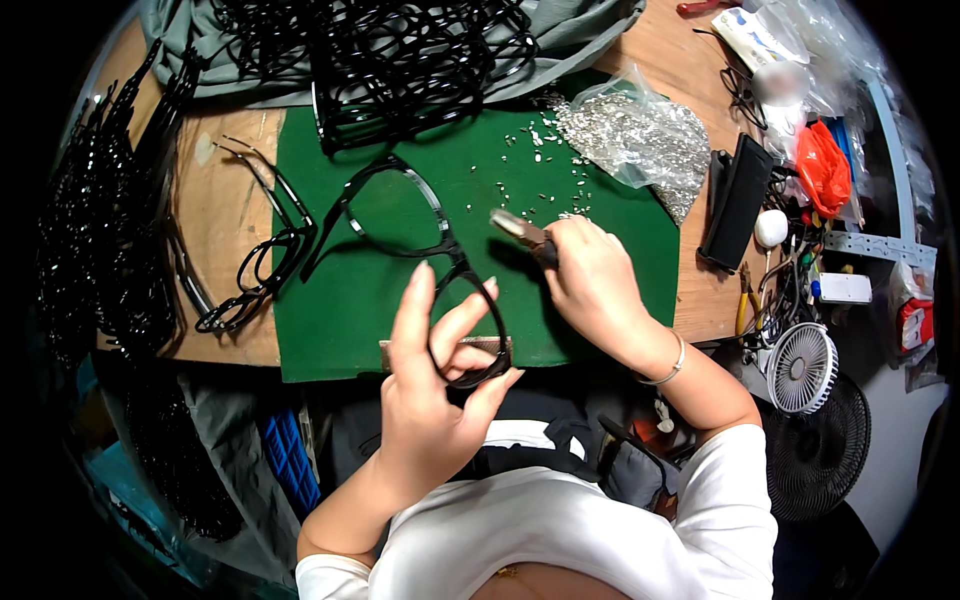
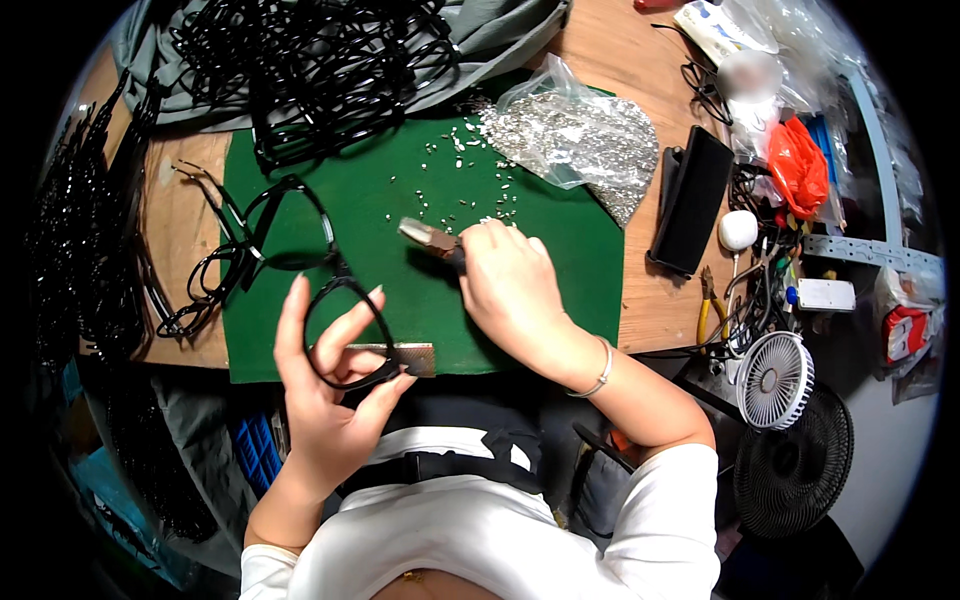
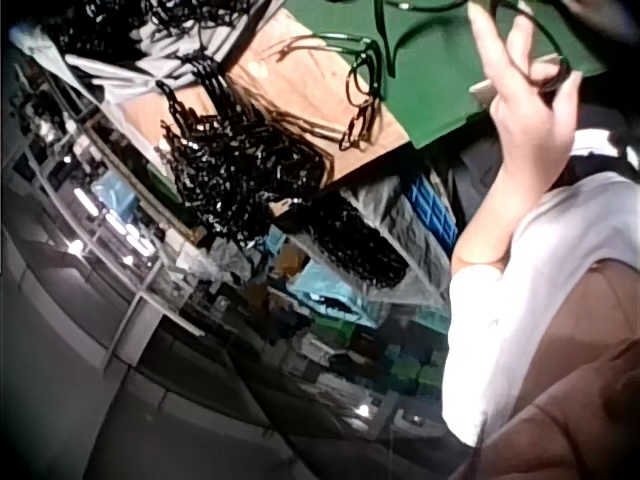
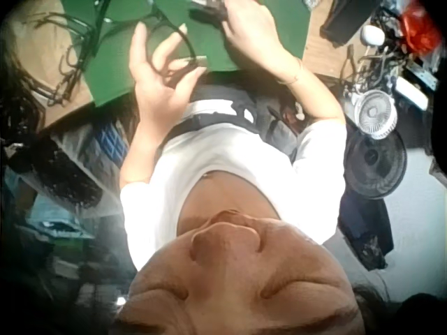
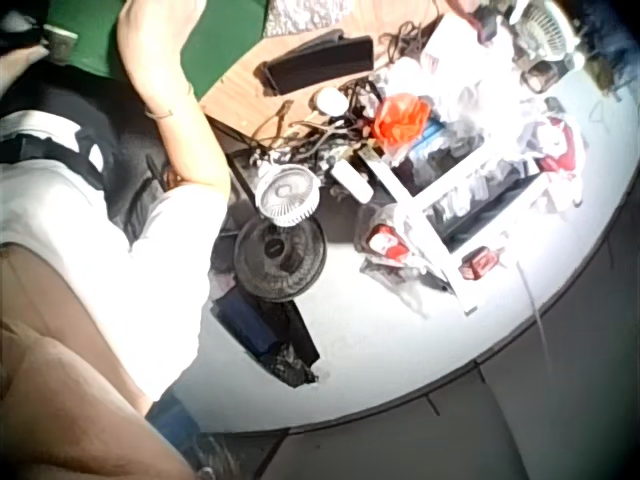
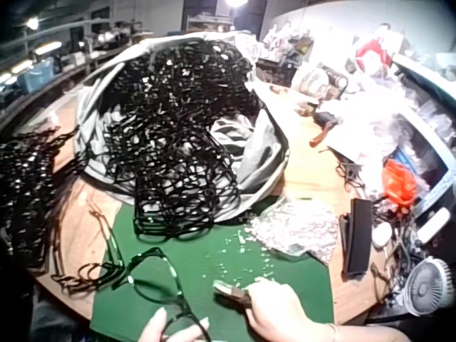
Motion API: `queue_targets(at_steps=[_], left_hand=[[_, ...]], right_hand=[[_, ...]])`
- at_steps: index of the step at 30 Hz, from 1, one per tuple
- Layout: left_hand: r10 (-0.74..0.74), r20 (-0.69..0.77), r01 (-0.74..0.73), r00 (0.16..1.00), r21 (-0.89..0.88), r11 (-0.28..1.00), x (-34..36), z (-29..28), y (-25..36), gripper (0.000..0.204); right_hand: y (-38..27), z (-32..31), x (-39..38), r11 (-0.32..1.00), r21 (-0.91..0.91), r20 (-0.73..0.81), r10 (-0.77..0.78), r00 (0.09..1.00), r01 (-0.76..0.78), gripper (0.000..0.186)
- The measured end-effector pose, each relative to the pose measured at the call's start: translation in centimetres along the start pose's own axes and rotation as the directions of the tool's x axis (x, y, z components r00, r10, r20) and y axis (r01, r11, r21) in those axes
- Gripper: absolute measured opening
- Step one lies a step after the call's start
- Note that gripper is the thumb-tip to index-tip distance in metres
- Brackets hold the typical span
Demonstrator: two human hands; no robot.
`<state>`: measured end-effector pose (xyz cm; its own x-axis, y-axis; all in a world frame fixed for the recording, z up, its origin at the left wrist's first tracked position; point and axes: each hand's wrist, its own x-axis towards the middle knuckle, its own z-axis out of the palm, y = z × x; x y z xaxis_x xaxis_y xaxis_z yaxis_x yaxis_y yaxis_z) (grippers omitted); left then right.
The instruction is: The person uses pliers to repeatedly press and adjust the nose bridge area of multiple black eyeglass frames. They handle each frame one at a time, apply pressure with the tool, and place the frames back on the table. The task continues with several frames in a repetitive manner.
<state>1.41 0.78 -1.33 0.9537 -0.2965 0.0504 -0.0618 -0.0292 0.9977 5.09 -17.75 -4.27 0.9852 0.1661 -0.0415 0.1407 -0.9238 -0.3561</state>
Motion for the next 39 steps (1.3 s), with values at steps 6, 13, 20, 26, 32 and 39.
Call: queue_targets(at_steps=[6, 13, 20, 26, 32, 39], left_hand=[[0.187, -0.117, -0.152, 0.975, 0.257, 0.954, 0.3, 0.4, 1.0, 0.078], [0.263, -0.144, -0.2, 0.954, 0.348, 0.916, 0.3, 1.4, 1.5, 0.075], [0.108, -0.087, -0.079, 0.99, 0.288, 0.954, 0.1, 1.2, 2.3, 0.081], [-0.149, 0.087, 0.166, 0.985, -0.247, 0.955, 0.8, -0.2, 3.8, 0.084], [-0.151, 0.101, 0.179, 0.983, -0.377, 0.909, 0.2, -1.9, 4.4, 0.084], [-0.186, 0.146, 0.233, 0.972, -0.44, 0.868, 0.2, -2.7, 5.0, 0.082]], right_hand=[[-3.2, -4.2, -2.2, 0.373, 0.866, 0.351, 0.02, 0.936, -0.333, 0.018], [-4.8, -3.2, -3.3, 0.124, 0.956, 0.268, -0.004, 0.964, -0.265, 0.02], [-4.5, -4.7, -2.5, -0.009, 0.833, 0.552, -0.077, 0.831, -0.554, 0.023], [-4.7, -6.4, -1.9, 0.007, 0.792, 0.598, -0.213, 0.773, -0.61, 0.023], [-3.9, -7.8, -2.3, 0.323, 0.832, 0.529, -0.218, 0.82, -0.451, 0.018], [-4.9, -9.8, -1.8, 0.714, 0.641, 0.705, -0.402, 0.583, -0.283, 0.036]])
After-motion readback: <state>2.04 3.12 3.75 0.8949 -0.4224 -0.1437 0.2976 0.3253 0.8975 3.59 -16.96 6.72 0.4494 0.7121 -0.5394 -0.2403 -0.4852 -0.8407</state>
